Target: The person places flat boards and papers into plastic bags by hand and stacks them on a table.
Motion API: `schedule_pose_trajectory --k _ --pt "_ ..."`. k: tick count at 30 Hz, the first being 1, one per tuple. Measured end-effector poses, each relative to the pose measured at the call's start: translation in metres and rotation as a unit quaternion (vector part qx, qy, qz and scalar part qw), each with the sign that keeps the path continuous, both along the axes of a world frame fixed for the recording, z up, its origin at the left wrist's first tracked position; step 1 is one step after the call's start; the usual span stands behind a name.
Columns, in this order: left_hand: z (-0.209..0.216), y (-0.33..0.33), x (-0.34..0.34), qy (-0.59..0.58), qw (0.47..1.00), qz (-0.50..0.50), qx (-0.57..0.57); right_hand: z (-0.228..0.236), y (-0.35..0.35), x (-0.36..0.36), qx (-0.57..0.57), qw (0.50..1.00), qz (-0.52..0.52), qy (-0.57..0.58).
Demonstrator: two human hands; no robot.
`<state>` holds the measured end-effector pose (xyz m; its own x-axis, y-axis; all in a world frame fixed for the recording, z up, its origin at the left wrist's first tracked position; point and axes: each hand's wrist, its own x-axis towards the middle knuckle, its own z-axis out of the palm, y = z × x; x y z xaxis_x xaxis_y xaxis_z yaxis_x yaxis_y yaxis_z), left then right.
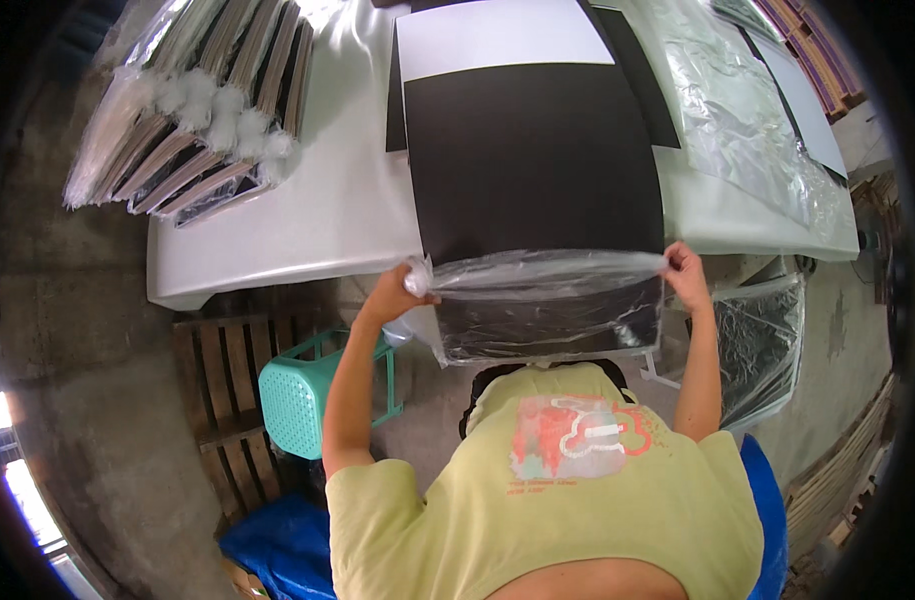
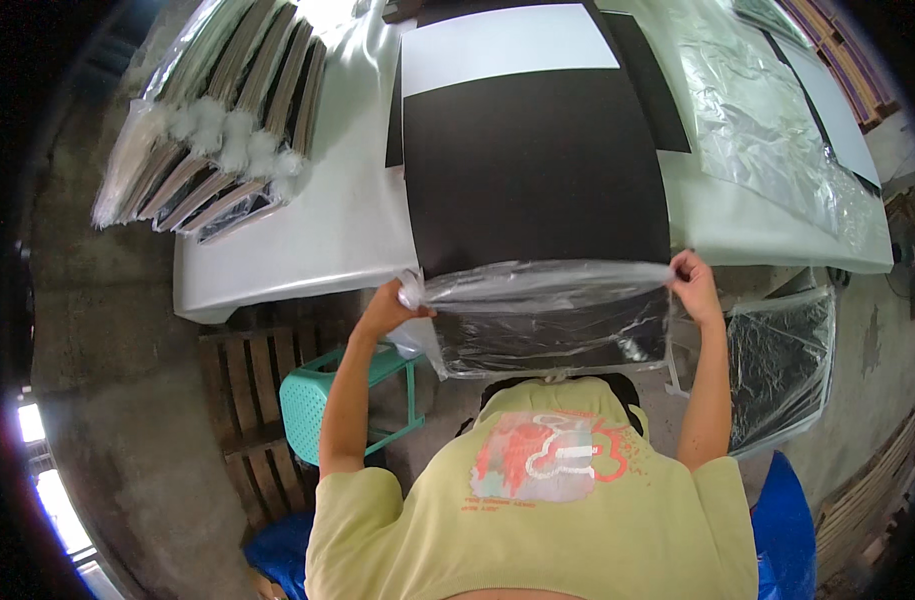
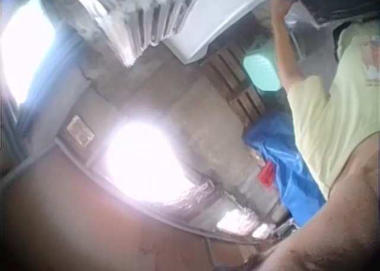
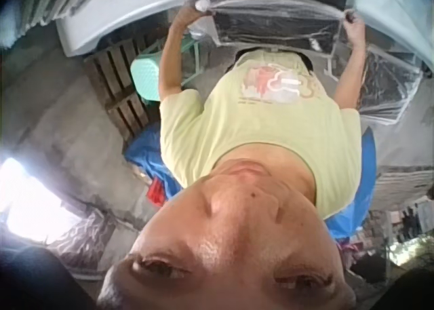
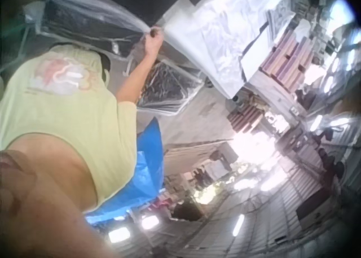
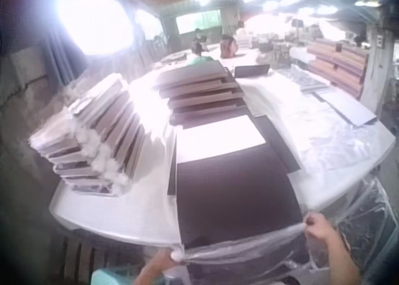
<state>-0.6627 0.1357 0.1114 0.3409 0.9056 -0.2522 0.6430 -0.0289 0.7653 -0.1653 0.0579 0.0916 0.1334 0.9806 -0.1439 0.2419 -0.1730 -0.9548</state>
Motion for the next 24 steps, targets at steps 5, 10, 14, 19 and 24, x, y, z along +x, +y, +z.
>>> schedule_pose_trajectory --k 5,10,14,19,24 --pt "-0.057 -0.037 -0.001 0.106 0.993 0.024 0.052 -0.054 -0.047 -0.009 -0.032 0.992 0.013 -0.122" --pt "-0.070 -0.046 -0.009 0.113 0.987 -0.114 0.012 -0.053 -0.055 -0.014 0.035 0.993 -0.049 -0.105" --pt "-0.051 -0.006 -0.011 0.016 0.992 -0.010 0.129 -0.028 -0.014 -0.012 0.046 0.998 -0.039 0.014" --pt "-0.023 0.011 -0.019 0.115 0.987 -0.024 0.109 -0.011 -0.003 -0.022 0.042 0.981 0.083 -0.167" --pt "0.045 -0.004 -0.012 0.135 0.972 -0.088 0.171 0.006 -0.032 -0.018 0.084 0.970 0.021 -0.226"
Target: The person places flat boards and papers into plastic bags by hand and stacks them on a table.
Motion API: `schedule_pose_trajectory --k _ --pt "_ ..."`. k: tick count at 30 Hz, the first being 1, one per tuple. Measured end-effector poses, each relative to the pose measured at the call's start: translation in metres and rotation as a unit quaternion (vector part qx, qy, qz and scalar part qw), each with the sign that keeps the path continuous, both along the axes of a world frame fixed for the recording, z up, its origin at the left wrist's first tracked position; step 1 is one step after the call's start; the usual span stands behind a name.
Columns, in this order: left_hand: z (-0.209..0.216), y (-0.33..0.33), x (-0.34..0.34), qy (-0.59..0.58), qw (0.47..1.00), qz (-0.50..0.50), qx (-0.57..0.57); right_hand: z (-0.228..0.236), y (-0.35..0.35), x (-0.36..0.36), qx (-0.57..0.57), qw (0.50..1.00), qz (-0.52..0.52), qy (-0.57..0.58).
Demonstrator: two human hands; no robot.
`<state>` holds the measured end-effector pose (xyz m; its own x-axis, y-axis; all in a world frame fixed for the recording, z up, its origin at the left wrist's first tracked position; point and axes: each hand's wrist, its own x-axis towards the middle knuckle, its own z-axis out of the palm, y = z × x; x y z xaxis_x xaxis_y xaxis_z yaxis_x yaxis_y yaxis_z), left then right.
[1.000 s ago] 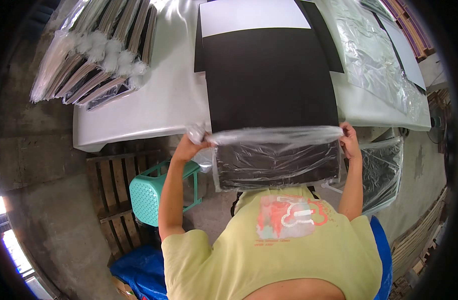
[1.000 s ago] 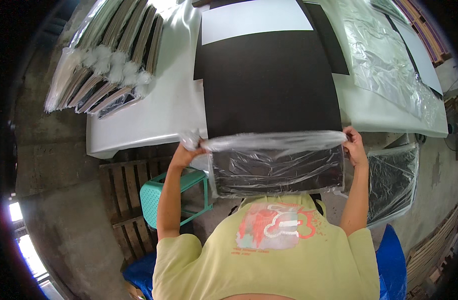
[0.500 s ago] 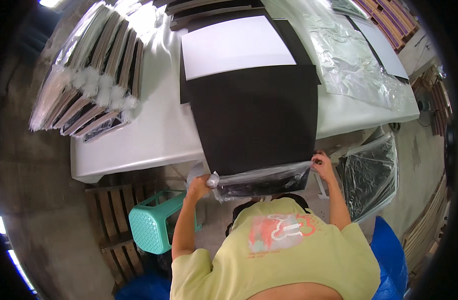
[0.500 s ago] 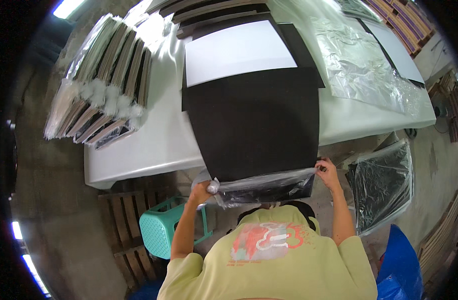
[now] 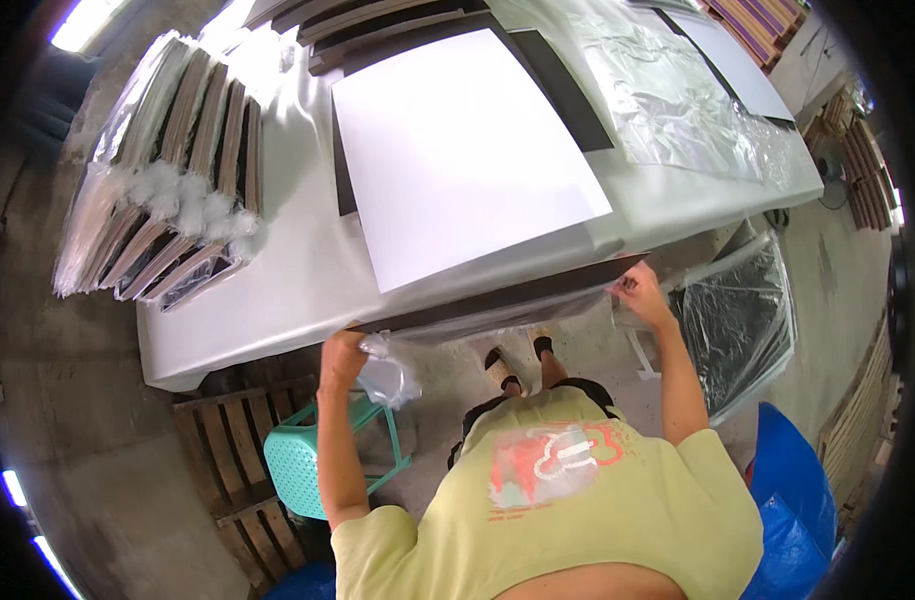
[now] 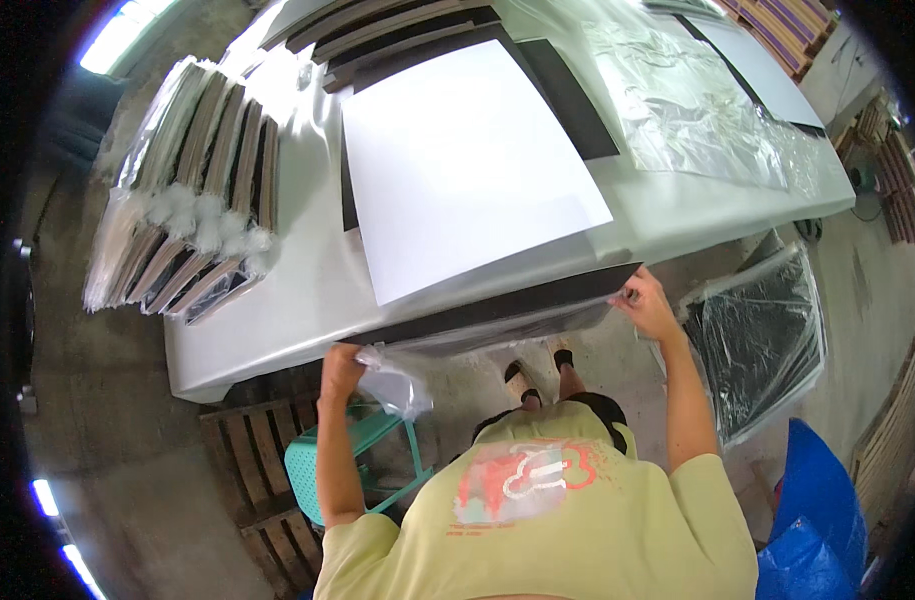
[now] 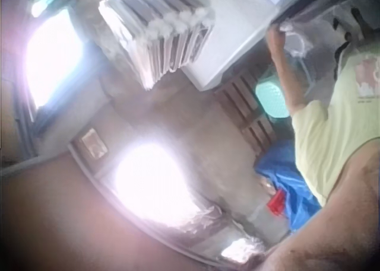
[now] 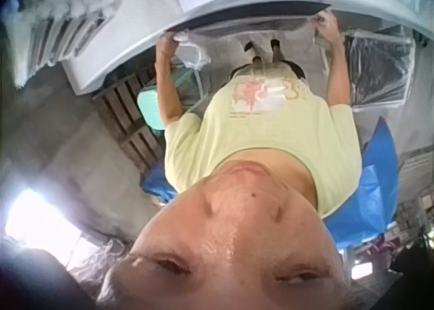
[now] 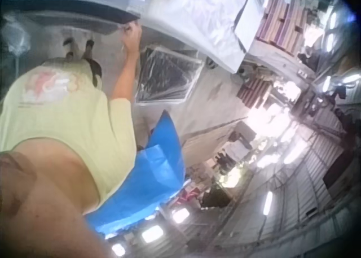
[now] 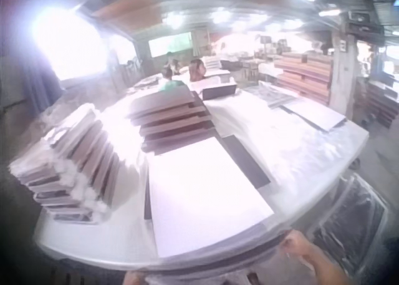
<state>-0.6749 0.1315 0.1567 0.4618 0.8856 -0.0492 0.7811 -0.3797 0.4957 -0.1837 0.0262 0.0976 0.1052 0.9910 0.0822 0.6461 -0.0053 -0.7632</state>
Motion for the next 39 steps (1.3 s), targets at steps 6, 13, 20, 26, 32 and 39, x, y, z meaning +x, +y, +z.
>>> schedule_pose_trajectory --k 6,13,20,26,32,39 --pt "0.071 0.010 0.003 -0.194 0.979 0.041 0.040 0.077 -0.005 0.003 0.111 0.993 -0.030 -0.015" --pt "0.131 0.030 0.032 -0.381 0.910 -0.036 0.157 0.144 -0.041 0.028 0.197 0.975 -0.088 -0.044" --pt "0.172 0.048 0.092 -0.678 0.594 -0.434 0.022 0.205 -0.077 0.048 0.262 0.958 -0.053 -0.101" --pt "0.243 0.006 0.166 -0.405 0.829 -0.379 0.068 0.217 -0.127 0.102 0.105 0.968 -0.037 -0.225" --pt "0.262 0.009 0.290 -0.092 0.878 -0.449 0.134 0.236 -0.199 0.185 0.105 0.957 -0.184 -0.200" --pt "0.248 0.018 0.519 -0.056 0.805 -0.553 0.209 0.246 -0.312 0.306 0.060 0.907 -0.311 -0.278"
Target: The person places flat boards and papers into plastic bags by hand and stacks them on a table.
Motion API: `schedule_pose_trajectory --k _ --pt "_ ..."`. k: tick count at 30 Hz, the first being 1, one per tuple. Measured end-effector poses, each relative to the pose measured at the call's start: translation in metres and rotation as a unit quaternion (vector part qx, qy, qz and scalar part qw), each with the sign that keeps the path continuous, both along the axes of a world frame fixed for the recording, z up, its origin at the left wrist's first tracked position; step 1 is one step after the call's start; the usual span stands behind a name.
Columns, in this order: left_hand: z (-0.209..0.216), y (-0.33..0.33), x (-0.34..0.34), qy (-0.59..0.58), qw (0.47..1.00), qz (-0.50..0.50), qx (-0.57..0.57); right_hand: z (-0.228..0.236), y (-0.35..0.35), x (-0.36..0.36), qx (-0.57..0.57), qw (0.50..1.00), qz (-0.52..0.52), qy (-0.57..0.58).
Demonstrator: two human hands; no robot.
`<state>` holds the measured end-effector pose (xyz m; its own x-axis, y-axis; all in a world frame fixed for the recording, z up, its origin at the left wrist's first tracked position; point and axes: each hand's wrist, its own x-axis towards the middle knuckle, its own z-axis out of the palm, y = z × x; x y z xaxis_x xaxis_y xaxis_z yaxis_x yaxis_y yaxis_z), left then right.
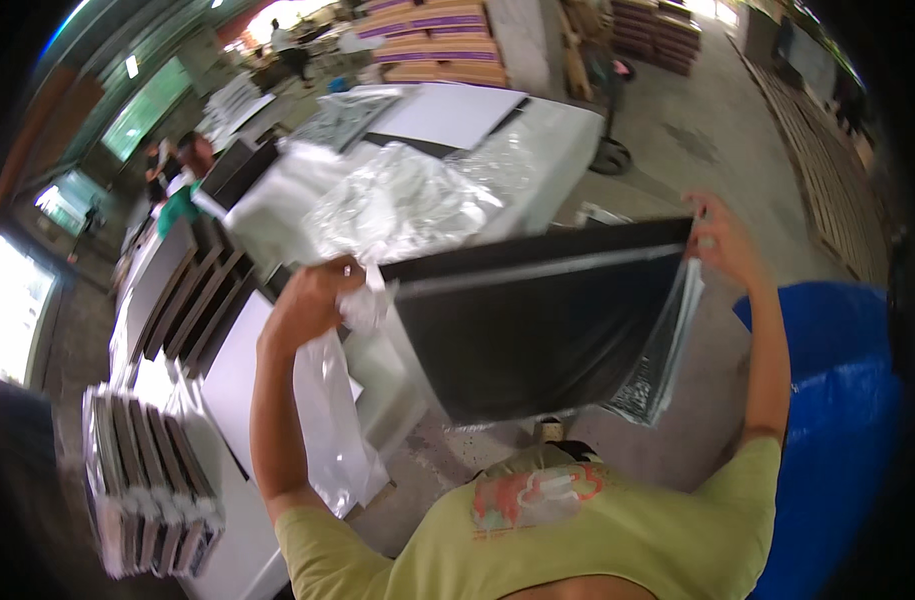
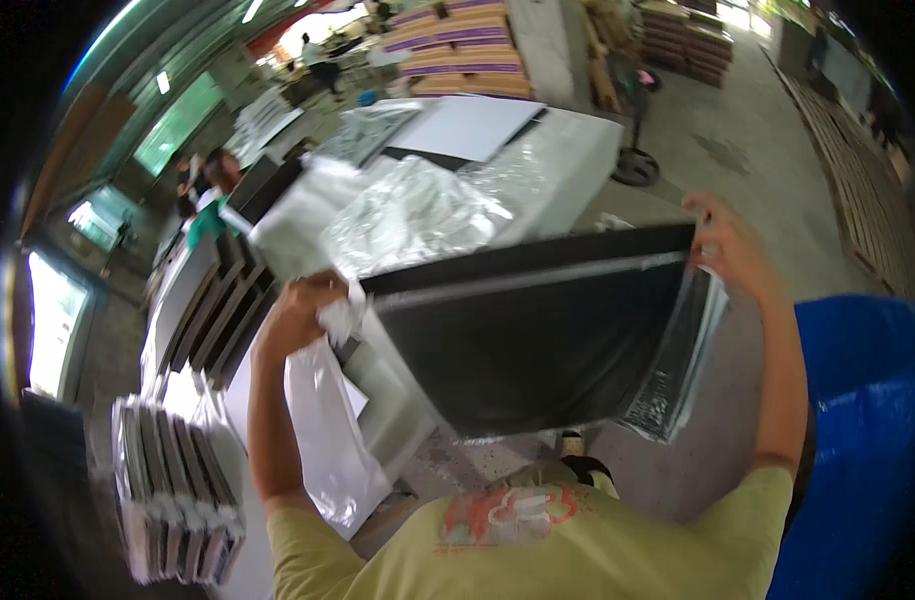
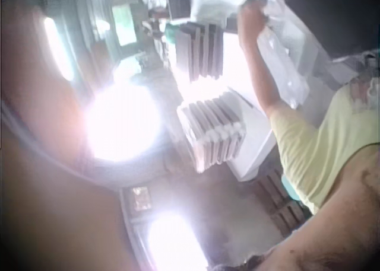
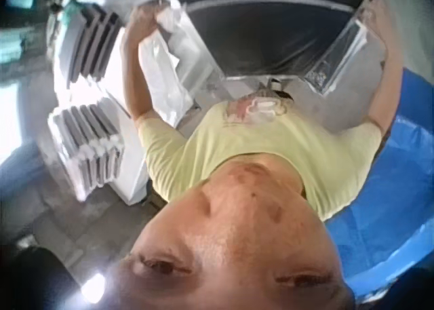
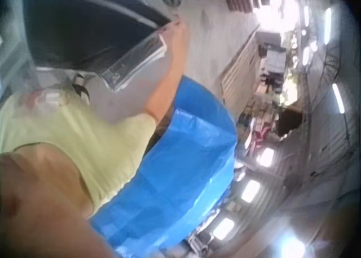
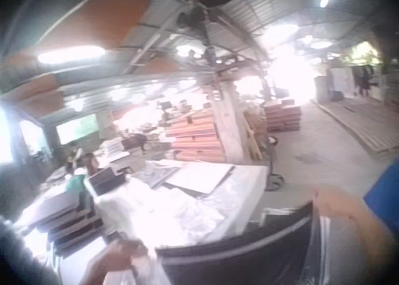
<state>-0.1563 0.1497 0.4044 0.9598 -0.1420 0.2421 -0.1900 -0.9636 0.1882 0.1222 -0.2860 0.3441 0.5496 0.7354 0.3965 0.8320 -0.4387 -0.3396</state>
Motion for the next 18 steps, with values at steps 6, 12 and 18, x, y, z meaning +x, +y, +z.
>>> schedule_pose_trajectory --k 6,12,18 --pt "0.018 -0.051 0.199 -0.114 0.980 -0.037 0.159 0.044 -0.078 0.078 -0.078 0.959 -0.153 -0.225" --pt "0.003 -0.094 0.268 -0.185 0.967 -0.022 0.176 0.047 -0.139 0.076 -0.129 0.922 -0.183 -0.315" --pt "-0.121 -0.091 0.252 -0.080 0.976 -0.018 0.200 -0.055 -0.166 0.019 -0.140 0.955 -0.223 -0.133"
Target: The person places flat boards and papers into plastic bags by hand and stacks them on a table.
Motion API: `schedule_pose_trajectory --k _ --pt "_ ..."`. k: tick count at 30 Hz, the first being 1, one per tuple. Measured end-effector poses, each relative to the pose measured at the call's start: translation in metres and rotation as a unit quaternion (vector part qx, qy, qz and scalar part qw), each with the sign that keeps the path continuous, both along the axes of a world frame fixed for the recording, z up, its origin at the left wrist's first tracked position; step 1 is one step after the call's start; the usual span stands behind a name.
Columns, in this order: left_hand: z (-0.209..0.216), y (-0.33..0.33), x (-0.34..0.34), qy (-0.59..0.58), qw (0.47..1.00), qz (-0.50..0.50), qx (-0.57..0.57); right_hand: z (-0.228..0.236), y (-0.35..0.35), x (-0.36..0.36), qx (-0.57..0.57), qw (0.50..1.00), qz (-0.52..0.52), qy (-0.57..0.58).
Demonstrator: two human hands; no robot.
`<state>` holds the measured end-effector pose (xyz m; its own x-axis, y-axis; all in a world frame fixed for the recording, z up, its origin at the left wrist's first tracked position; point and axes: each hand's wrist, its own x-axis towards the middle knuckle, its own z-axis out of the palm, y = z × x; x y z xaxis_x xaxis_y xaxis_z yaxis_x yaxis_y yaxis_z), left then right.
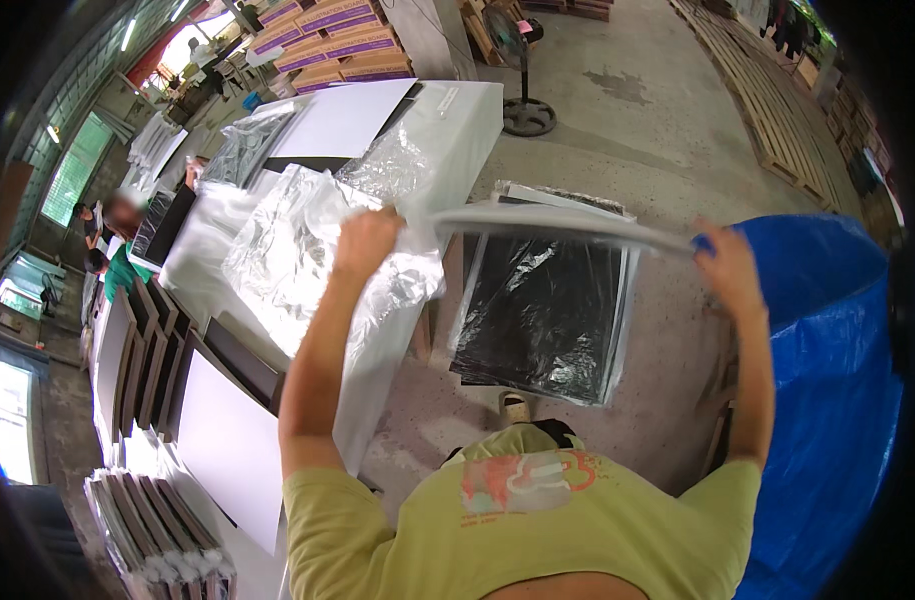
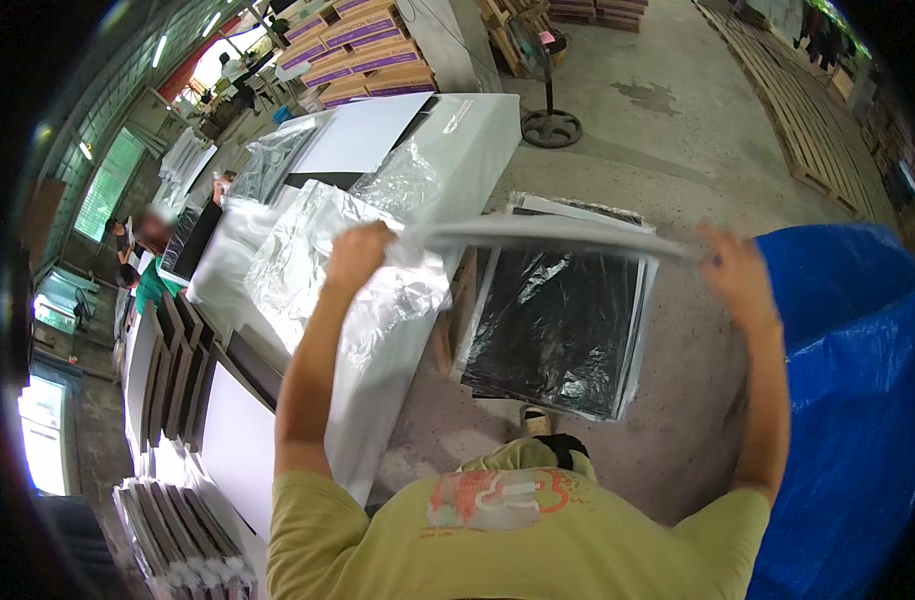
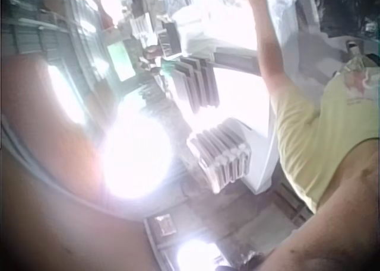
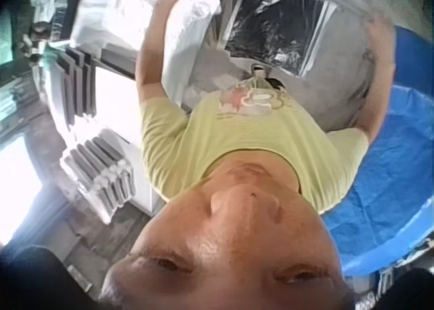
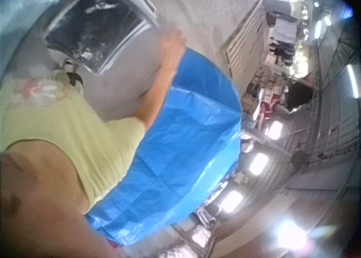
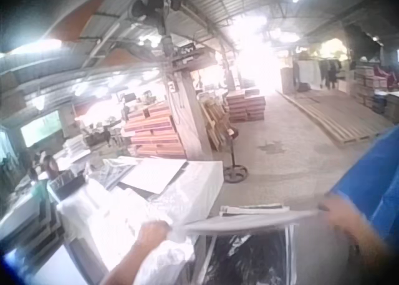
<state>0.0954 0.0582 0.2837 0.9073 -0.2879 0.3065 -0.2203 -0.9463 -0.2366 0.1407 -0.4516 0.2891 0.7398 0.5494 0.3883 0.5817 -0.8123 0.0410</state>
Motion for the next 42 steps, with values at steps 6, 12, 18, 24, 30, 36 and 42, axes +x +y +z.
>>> schedule_pose_trajectory --k 6,12,18,24,30,36,42 --pt "-0.164 -0.013 -0.060 0.233 0.969 0.085 -0.011 -0.186 0.010 -0.086 -0.018 0.990 0.116 0.081" --pt "-0.280 -0.036 -0.105 0.375 0.913 0.146 -0.059 -0.286 0.028 -0.131 -0.021 0.976 0.022 0.215" --pt "-0.256 -0.039 -0.139 0.378 0.863 0.191 -0.276 -0.306 0.028 -0.151 -0.045 0.930 0.004 0.366" --pt "-0.138 -0.015 -0.234 0.256 0.493 0.167 -0.815 -0.268 0.098 -0.143 0.018 0.910 0.092 0.403" --pt "-0.097 -0.012 -0.332 -0.042 0.414 0.096 -0.904 -0.113 0.353 -0.221 0.318 0.745 0.354 0.467" --pt "-0.080 -0.023 -0.431 -0.189 0.285 0.101 -0.934 -0.071 0.474 -0.348 0.258 0.531 0.398 0.702" --pt "-0.091 -0.006 -0.519 -0.371 0.235 0.172 -0.882 -0.079 0.498 -0.440 0.293 0.607 0.402 0.620"
